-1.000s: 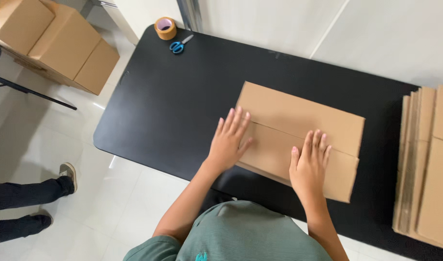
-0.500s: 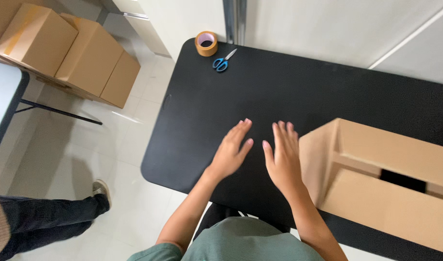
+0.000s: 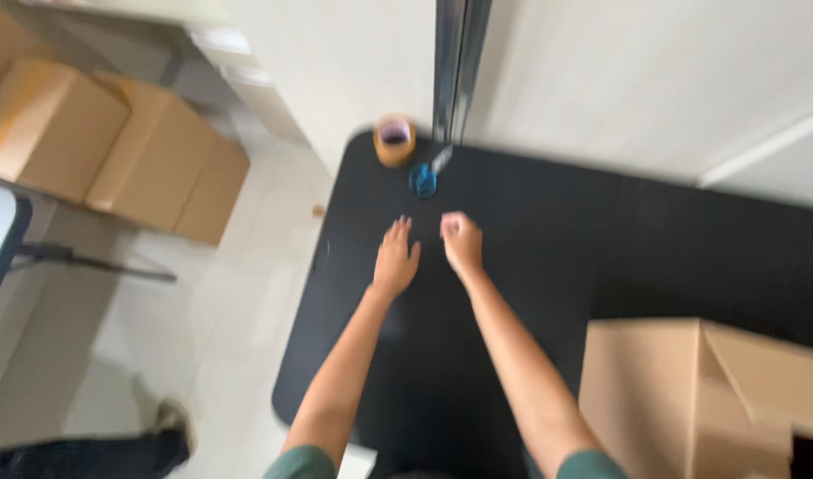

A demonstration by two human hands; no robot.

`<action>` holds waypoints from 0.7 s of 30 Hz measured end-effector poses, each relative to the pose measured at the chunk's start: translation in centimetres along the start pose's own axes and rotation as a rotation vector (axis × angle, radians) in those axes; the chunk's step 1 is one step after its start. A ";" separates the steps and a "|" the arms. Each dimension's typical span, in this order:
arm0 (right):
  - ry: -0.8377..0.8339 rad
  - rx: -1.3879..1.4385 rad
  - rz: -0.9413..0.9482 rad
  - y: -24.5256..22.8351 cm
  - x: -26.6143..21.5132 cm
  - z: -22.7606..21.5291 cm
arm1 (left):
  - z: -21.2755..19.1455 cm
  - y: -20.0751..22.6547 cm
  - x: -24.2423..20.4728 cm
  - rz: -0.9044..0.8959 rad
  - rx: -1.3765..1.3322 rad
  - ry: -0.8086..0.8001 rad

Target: The person assembles a flat cardboard box into its three-dimensional shape, closes the bottom flaps, and seals it with packing tape using scissors to cut the tape.

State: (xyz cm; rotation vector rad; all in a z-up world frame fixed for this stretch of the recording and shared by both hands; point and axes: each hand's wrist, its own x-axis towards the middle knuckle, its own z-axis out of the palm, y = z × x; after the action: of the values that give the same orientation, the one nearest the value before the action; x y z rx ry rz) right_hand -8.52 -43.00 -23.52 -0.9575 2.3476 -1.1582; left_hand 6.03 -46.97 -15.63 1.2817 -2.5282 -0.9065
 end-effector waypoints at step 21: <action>0.001 -0.073 0.343 4.5 13.1 10.0 | -3.6 -3.1 16.8 0.102 0.465 -0.184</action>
State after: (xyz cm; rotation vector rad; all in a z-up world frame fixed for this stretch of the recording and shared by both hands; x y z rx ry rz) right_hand -13.97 -55.91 -33.33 -0.5441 2.4456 -0.9428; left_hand -0.77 -63.01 -16.60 1.2063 -3.0423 -0.4434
